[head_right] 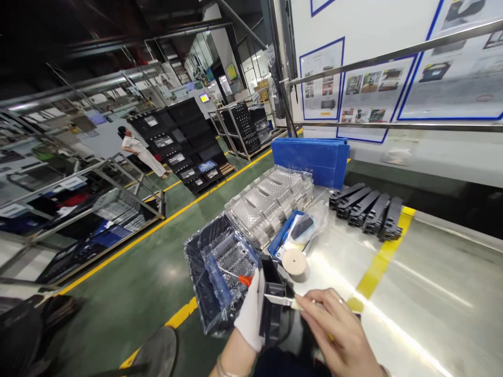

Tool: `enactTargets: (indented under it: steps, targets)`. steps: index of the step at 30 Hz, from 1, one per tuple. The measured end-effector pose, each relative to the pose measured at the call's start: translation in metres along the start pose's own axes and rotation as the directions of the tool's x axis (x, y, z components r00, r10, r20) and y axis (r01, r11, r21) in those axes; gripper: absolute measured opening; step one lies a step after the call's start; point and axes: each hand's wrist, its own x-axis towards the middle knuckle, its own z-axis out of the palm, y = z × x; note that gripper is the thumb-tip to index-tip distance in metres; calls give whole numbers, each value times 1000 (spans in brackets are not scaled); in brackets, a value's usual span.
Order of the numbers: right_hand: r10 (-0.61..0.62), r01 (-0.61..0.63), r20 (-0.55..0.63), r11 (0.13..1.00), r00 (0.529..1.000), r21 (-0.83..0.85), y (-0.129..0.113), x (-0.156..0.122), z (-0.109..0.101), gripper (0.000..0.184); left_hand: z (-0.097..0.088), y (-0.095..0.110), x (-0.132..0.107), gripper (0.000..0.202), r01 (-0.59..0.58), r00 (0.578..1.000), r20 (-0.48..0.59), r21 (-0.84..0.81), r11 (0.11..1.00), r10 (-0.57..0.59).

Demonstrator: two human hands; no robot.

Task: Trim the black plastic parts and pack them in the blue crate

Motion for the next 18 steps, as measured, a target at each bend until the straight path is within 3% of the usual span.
enactTargets:
  steps: [4, 6, 9, 11, 16, 18]
  targets:
    - [119, -132, -168, 989, 979, -69, 10, -8, -13, 31, -3, 11, -11, 69, -44, 999, 10, -169, 985, 46]
    - [159, -170, -156, 983, 975, -63, 9, -14, -22, 24, -8, 19, -15, 70, -66, 998, -37, -276, 959, 58]
    - [156, -159, 98, 987, 983, 15, -4, -18, -29, 20, -16, 30, -15, 76, -97, 972, -235, -324, 941, 19]
    - [161, -183, 259, 981, 952, 64, -14, -16, -26, 17, -17, 35, -15, 75, -136, 939, -344, -304, 943, 25]
    - [134, -244, 495, 956, 859, 164, -29, -4, -13, 22, -5, 44, -20, 60, -166, 916, -400, -293, 942, 38]
    - [131, -245, 528, 958, 839, 151, -32, -2, -12, 22, 2, 47, -22, 55, -171, 907, -421, -306, 937, 28]
